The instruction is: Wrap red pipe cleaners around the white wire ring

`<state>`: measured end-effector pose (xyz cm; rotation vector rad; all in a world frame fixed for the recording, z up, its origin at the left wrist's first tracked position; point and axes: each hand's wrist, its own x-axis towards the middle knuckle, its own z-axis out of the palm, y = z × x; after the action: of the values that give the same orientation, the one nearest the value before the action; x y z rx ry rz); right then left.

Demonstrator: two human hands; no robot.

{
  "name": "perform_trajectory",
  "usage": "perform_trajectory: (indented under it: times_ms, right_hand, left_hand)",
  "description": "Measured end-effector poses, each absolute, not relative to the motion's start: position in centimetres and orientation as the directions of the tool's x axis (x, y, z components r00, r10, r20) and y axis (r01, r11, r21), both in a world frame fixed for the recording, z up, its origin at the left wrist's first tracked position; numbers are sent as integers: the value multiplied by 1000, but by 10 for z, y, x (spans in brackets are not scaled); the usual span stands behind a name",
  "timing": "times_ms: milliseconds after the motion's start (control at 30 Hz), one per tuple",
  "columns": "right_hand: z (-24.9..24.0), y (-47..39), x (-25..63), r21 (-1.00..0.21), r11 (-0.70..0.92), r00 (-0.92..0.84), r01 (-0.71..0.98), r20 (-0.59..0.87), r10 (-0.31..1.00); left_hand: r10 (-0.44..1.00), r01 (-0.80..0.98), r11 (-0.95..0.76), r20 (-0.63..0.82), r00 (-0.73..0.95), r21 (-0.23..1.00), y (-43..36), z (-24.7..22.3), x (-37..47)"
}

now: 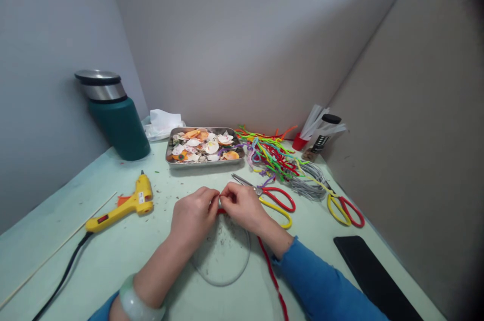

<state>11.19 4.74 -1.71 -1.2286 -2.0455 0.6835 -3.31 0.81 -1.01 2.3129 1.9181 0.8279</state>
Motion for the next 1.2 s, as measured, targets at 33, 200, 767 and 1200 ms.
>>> perform_trajectory:
  times_ms: [33, 200, 767, 1200]
  right_hand:
    - [-17, 47, 112, -704, 429, -353, 566, 263, 898]
    - [-17, 47, 110, -734, 396, -346, 551, 231, 910]
    - [-16, 50, 110, -751, 334, -314, 569, 178, 933]
    - [-11, 50, 111, -804, 296, -324, 515, 137, 936]
  left_hand:
    - [919, 915, -243, 378, 111, 322, 8, -10, -33]
    - [918, 939, -237, 374, 134, 247, 9, -13, -31]
    - [984, 716, -117, 177, -9, 688, 14, -10, -32]
    - [973, -3, 230, -230, -11, 973, 23, -11, -35]
